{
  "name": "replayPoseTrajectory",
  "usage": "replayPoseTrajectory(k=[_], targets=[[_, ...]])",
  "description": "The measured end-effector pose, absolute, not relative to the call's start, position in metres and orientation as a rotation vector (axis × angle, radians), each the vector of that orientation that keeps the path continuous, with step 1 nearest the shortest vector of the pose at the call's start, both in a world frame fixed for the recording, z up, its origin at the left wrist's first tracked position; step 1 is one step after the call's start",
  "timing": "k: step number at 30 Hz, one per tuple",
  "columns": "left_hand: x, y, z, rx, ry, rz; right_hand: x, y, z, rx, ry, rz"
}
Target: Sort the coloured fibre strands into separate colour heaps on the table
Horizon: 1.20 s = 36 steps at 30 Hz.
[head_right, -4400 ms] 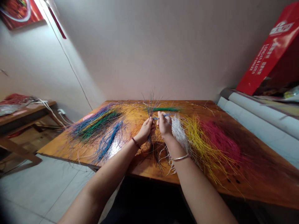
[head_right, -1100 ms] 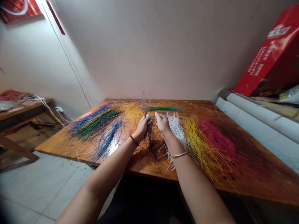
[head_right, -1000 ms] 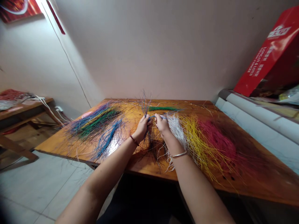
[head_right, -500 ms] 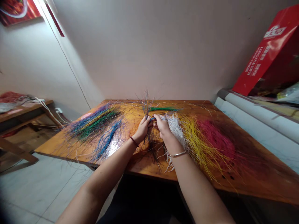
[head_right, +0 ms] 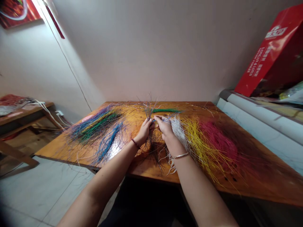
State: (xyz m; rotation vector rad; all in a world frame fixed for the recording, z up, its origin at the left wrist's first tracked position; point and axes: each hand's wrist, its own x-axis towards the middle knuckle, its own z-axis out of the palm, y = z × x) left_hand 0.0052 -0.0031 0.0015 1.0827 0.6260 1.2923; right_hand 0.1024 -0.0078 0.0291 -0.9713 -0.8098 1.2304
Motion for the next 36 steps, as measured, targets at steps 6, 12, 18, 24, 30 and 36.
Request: replayPoseTrajectory(k=[6,12,18,24,30,36], targets=[[0.003,-0.004,0.005,1.028,0.67,1.244,0.103,-0.005,0.023,-0.858,-0.888,1.194],[0.002,-0.006,0.008,1.058,0.68,1.248,0.103,-0.007,0.026,-0.84,-0.973,1.205],[0.003,-0.007,0.011,1.044,0.678,1.283,0.101,-0.009,0.029,-0.969,-0.888,1.205],[0.006,-0.009,0.011,1.002,0.684,1.337,0.099,-0.013,0.026,-1.09,-0.978,1.37],[0.006,-0.006,0.007,1.003,0.81,1.372,0.094,-0.015,0.027,-1.113,-0.955,1.256],[0.001,0.002,0.005,0.939,0.942,1.481,0.099,-0.019,0.035,-0.794,-1.133,1.29]])
